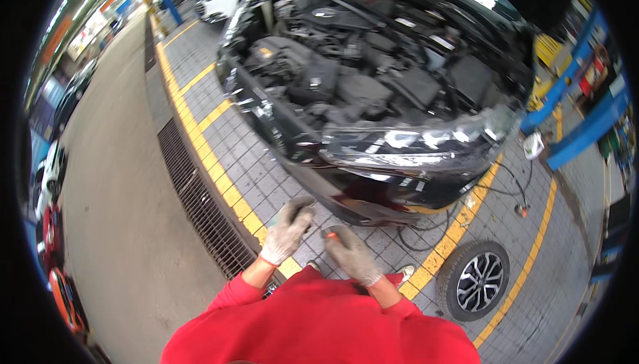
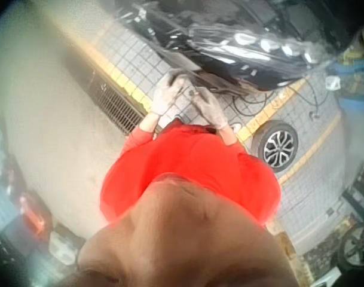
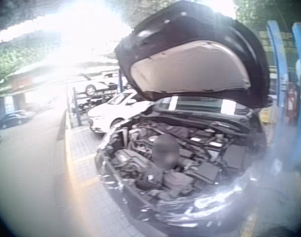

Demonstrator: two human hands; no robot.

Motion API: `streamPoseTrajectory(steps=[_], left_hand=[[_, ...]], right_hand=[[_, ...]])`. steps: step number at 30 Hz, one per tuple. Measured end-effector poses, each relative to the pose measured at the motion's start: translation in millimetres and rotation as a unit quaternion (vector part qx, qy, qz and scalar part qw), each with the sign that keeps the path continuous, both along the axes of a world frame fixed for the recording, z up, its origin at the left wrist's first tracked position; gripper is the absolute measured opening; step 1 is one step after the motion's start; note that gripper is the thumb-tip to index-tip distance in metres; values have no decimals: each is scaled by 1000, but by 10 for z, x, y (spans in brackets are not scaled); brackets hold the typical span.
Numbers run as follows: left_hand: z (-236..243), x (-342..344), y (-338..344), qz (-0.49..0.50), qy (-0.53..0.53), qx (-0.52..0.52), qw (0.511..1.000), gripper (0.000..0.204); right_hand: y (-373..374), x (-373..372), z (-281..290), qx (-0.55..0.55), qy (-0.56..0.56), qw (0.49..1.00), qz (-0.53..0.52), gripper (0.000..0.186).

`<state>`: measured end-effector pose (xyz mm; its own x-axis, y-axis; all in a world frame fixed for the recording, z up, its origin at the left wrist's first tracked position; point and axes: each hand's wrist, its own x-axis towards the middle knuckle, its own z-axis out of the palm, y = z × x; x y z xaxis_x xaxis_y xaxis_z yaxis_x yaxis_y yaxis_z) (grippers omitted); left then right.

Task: The person installs a headlight assembly into the front of a car with the hood open. They align the headlight, secure it with fasteners, and adjust the surrounding trim and cowl panel. The task is performed in a service bay with other vehicles and equipment visible.

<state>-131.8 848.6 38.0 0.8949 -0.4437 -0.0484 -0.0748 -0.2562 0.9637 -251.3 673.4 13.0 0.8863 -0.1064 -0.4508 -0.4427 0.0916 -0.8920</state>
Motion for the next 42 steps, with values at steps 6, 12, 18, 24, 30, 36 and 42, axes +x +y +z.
streamPoseTrajectory(steps=[6, 12, 18, 24, 30, 36, 42], left_hand=[[-174, 188, 2390, 218, 179, -122, 952, 33], [-410, 936, 3316, 277, 198, -157, 927, 38], [-702, 2588, 3883, 223, 132, -53, 965, 44], [-523, 4359, 4838, 268, 141, -55, 952, 40], [-625, 6015, 5639, 329, 13, -7, 944, 50], [-917, 7916, 6223, 305, -27, 67, 950, 51], [-330, 10059, 6560, 202, 12, 118, 972, 55]], right_hand=[[1705, 1309, -110, -189, -324, 833, 407, 25], [2674, 2437, -290, -233, -445, 721, 477, 23], [3238, 3876, -325, -142, -83, 890, 424, 54], [4097, 5809, -38, -202, -116, 863, 449, 55], [4818, 7390, 462, -214, -135, 870, 424, 52], [5466, 9108, 90, -249, -141, 875, 390, 50], [5920, 10807, 325, -267, -106, 898, 333, 46]])
